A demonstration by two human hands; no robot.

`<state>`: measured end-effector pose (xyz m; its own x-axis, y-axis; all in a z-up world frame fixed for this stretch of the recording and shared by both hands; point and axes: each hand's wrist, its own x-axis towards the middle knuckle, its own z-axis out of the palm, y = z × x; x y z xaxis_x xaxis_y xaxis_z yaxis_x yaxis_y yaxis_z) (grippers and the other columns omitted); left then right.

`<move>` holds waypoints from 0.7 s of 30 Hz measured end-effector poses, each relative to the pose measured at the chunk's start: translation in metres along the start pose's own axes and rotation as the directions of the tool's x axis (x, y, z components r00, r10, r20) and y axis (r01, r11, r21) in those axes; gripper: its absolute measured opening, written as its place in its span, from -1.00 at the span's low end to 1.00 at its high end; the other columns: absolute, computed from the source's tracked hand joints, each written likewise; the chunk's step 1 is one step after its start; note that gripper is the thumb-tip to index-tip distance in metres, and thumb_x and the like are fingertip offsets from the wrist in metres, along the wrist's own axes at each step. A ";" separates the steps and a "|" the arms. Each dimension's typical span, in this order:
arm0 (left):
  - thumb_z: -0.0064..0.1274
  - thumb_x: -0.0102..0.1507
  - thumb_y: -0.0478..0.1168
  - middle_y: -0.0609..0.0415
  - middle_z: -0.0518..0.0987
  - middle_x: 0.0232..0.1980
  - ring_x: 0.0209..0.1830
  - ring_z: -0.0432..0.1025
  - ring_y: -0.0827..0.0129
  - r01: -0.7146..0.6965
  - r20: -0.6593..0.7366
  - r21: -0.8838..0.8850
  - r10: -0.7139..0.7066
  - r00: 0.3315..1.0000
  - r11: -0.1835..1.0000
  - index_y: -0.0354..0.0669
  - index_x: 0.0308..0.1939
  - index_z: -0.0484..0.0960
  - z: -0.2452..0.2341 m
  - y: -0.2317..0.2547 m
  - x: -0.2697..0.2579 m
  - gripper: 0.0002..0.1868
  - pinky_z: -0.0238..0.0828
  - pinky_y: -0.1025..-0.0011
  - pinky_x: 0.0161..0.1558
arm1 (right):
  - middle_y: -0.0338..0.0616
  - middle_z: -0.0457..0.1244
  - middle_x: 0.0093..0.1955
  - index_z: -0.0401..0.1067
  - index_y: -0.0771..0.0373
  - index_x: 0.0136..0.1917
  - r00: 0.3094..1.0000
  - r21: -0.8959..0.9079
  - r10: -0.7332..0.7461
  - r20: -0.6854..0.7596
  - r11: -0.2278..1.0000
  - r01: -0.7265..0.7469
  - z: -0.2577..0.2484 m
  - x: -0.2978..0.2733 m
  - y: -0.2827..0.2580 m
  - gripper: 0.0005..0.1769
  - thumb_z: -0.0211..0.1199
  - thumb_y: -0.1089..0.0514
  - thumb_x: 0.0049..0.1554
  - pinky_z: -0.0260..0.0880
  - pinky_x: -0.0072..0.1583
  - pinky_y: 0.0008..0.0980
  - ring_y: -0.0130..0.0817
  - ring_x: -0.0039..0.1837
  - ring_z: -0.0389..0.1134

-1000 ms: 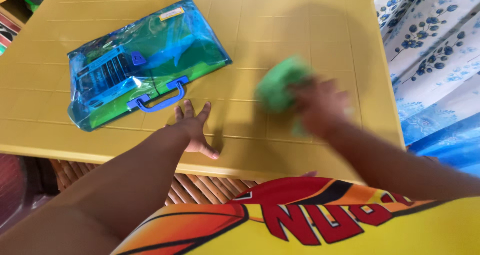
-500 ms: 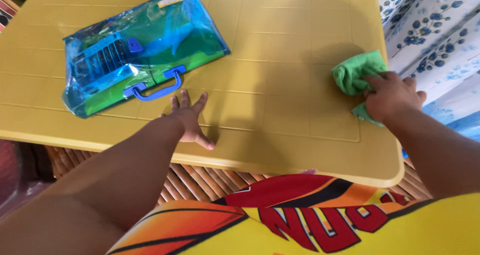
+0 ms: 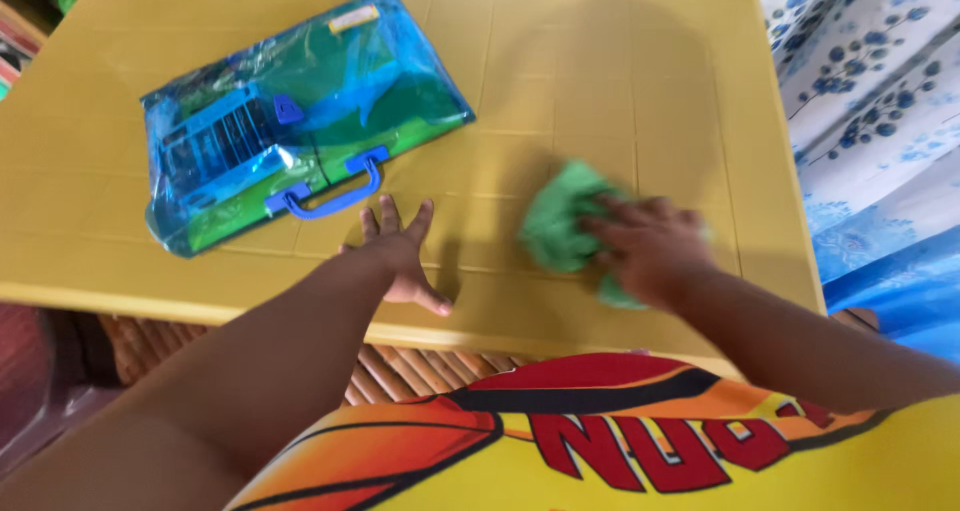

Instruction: The person wipes a yellow table surface and a blue-green plastic bag using a green cloth. They move the bag aside, wipe the table, then wipe the bag's exterior and interior before wiping the table again.

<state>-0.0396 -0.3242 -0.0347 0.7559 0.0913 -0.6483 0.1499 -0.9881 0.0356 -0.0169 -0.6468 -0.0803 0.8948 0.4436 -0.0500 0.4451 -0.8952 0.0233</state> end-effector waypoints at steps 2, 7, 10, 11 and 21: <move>0.51 -0.10 0.30 -0.23 -0.65 0.67 0.68 -0.58 -0.27 -0.003 0.009 0.030 0.003 1.000 1.000 0.37 0.62 -0.59 -0.004 0.002 -0.005 0.65 -0.14 -0.43 0.46 | -0.53 -0.09 0.69 0.17 -0.49 0.50 0.966 0.036 0.247 0.070 0.968 -0.250 0.000 -0.001 0.037 -0.37 0.11 -0.22 0.17 0.15 0.34 0.30 -0.04 0.49 0.07; 0.42 0.02 0.32 -0.43 -0.37 0.66 0.62 -0.23 -0.46 -0.037 -0.006 0.193 0.039 0.999 0.980 0.11 0.68 -0.41 -0.015 0.007 0.001 0.50 0.03 -0.11 0.50 | -0.33 0.10 0.57 0.26 -0.41 0.50 0.820 0.025 0.568 0.072 0.821 -0.570 -0.018 -0.005 0.094 -0.39 0.16 -0.18 0.18 0.15 0.38 0.28 0.05 0.51 0.10; 0.23 0.05 0.31 -0.25 0.43 0.51 0.49 0.37 -0.11 -0.174 -0.048 0.080 0.178 0.983 0.982 -0.18 0.48 0.38 -0.032 0.004 0.022 0.04 0.36 0.09 0.41 | -0.15 0.26 0.44 0.32 -0.26 0.51 0.799 0.152 0.601 0.000 0.790 -0.594 -0.035 0.005 0.086 -0.43 0.12 -0.21 0.25 0.20 0.37 0.22 0.09 0.46 0.19; 0.22 0.07 0.29 -0.24 0.41 0.51 0.50 0.34 -0.10 -0.201 -0.091 0.054 0.205 0.974 0.978 -0.15 0.47 0.38 -0.036 0.006 0.029 0.00 0.34 0.09 0.42 | -0.10 0.27 0.43 0.32 -0.20 0.51 0.833 0.187 0.546 -0.089 0.830 -0.525 -0.038 0.011 0.071 -0.43 0.12 -0.21 0.26 0.22 0.34 0.21 0.12 0.43 0.20; 0.20 0.15 0.27 -0.34 0.05 0.57 0.60 -0.09 -0.14 -0.494 -0.357 -0.033 0.451 0.818 0.869 -0.07 0.51 0.22 -0.027 0.049 0.079 -0.03 -0.08 0.12 0.51 | -0.24 -0.18 0.72 0.11 -0.50 0.58 0.991 0.086 -0.115 0.074 0.990 0.109 -0.024 0.013 -0.044 -0.31 0.10 -0.25 0.19 -0.19 0.43 0.42 0.07 0.63 -0.22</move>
<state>0.0447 -0.3622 -0.0632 0.9135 -0.3268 -0.2425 -0.2220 -0.8996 0.3761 -0.0240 -0.6005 -0.0577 0.8327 0.5393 -0.1260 0.5350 -0.8421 -0.0686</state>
